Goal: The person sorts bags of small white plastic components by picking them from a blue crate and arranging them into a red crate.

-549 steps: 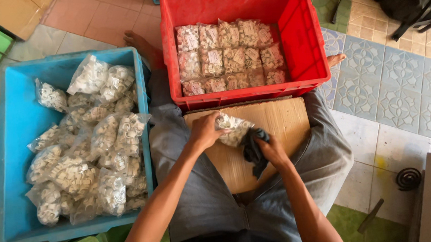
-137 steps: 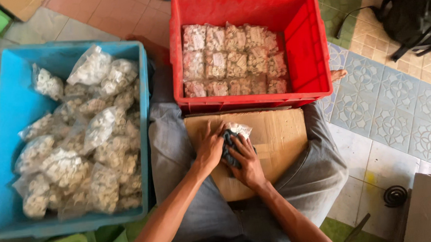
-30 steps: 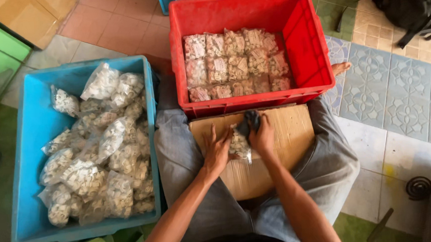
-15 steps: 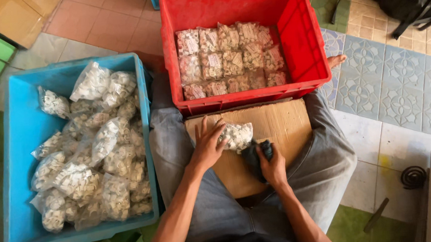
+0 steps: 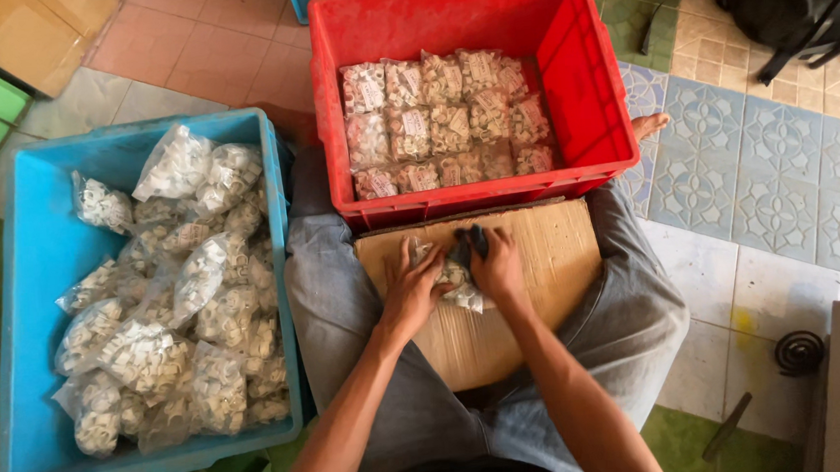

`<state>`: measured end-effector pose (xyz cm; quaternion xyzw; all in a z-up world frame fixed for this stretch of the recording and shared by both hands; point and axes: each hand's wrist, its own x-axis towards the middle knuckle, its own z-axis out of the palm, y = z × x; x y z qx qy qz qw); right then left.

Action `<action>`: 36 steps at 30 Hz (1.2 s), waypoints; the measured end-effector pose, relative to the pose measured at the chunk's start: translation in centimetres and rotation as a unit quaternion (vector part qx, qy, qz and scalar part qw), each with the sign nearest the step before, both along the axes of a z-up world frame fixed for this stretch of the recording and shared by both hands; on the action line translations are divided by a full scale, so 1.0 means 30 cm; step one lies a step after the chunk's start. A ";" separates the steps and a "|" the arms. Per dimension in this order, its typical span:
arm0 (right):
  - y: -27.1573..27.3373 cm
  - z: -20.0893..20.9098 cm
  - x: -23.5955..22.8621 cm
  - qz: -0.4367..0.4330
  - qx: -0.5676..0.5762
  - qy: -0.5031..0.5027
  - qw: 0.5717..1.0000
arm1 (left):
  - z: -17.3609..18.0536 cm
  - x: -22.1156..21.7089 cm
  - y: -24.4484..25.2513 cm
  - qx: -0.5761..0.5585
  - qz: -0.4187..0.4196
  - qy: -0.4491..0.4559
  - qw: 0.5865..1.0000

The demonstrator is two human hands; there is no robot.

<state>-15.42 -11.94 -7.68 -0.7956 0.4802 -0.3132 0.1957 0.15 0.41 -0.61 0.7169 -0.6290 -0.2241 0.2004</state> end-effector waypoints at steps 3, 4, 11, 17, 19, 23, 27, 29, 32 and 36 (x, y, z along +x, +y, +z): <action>0.245 0.062 -0.069 -0.045 0.027 -0.001 0.999 | -0.033 -0.006 0.012 -0.004 -0.026 -0.028 0.999; 0.283 0.059 -0.093 -0.045 0.028 0.001 0.999 | -0.036 -0.010 0.005 -0.003 -0.026 -0.026 0.999; 0.146 0.018 -0.068 -0.029 0.035 -0.050 0.998 | -0.040 0.009 -0.007 -0.076 -0.064 -0.010 0.995; 0.041 0.028 -0.037 0.012 -0.004 -0.035 0.999 | -0.065 0.020 -0.013 -0.100 -0.075 0.021 0.992; 0.108 0.021 -0.076 0.002 -0.007 -0.022 1.000 | -0.089 0.026 -0.018 -0.102 -0.064 0.019 0.992; 0.327 0.044 -0.124 -0.038 0.100 -0.019 0.994 | -0.076 0.029 0.011 -0.089 0.007 -0.034 0.995; 0.404 0.086 -0.051 -0.036 0.105 -0.062 0.992 | -0.058 0.007 0.028 -0.055 -0.017 -0.057 0.997; 0.256 0.021 -0.015 -0.033 0.059 -0.030 0.997 | -0.073 0.014 0.013 -0.041 -0.018 -0.054 0.998; 0.045 -0.039 0.029 -0.066 -0.002 0.006 0.998 | -0.072 0.020 0.010 -0.024 -0.018 -0.047 0.998; 0.059 -0.003 0.052 -0.096 0.000 0.004 0.995 | -0.031 -0.001 0.016 -0.024 0.003 -0.036 0.999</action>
